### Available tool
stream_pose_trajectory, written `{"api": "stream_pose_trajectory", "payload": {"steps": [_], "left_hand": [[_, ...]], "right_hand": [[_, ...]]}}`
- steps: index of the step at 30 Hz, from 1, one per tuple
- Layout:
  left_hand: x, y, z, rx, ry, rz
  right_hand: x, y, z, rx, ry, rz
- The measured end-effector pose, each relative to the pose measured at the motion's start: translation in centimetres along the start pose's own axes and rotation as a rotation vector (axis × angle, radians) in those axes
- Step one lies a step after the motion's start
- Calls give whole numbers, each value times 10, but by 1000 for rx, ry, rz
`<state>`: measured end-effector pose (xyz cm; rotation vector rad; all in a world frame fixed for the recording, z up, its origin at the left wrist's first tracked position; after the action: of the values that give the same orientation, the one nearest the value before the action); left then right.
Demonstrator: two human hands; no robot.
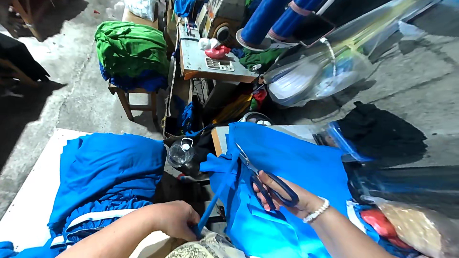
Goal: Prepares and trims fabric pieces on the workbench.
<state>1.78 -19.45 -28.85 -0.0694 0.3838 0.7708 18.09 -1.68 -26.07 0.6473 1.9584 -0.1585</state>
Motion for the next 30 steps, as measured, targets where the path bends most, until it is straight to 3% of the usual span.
{"api": "stream_pose_trajectory", "payload": {"steps": [6,9,11,13,17,19,24,30], "left_hand": [[19,24,1,358,140,-14],[39,78,14,394,93,389],[53,121,16,168,37,655],[70,148,12,-172,9,800],[107,146,9,-810,-11,715],[114,146,4,-986,7,698],[121,138,8,-832,205,490],[127,137,15,-987,203,500]], "right_hand": [[-3,-2,5,92,-32,111],[-1,-2,7,104,-8,115],[0,-3,11,112,-9,117],[0,-6,10,104,-13,120],[-1,-4,8,48,-12,140],[1,-2,7,13,-12,147],[6,1,10,-87,-29,164],[-4,-1,18,-62,-49,65]]}}
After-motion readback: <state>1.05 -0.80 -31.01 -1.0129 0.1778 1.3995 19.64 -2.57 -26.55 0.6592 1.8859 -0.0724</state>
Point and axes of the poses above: each hand's wrist, its own x-axis towards the middle knuckle, its own y-axis out of the back of the hand, z = x × y, the point moved 8 cm from there along x, towards the middle knuckle, and after that the axes turned 5 degrees about -y, right-handed, at the moved point
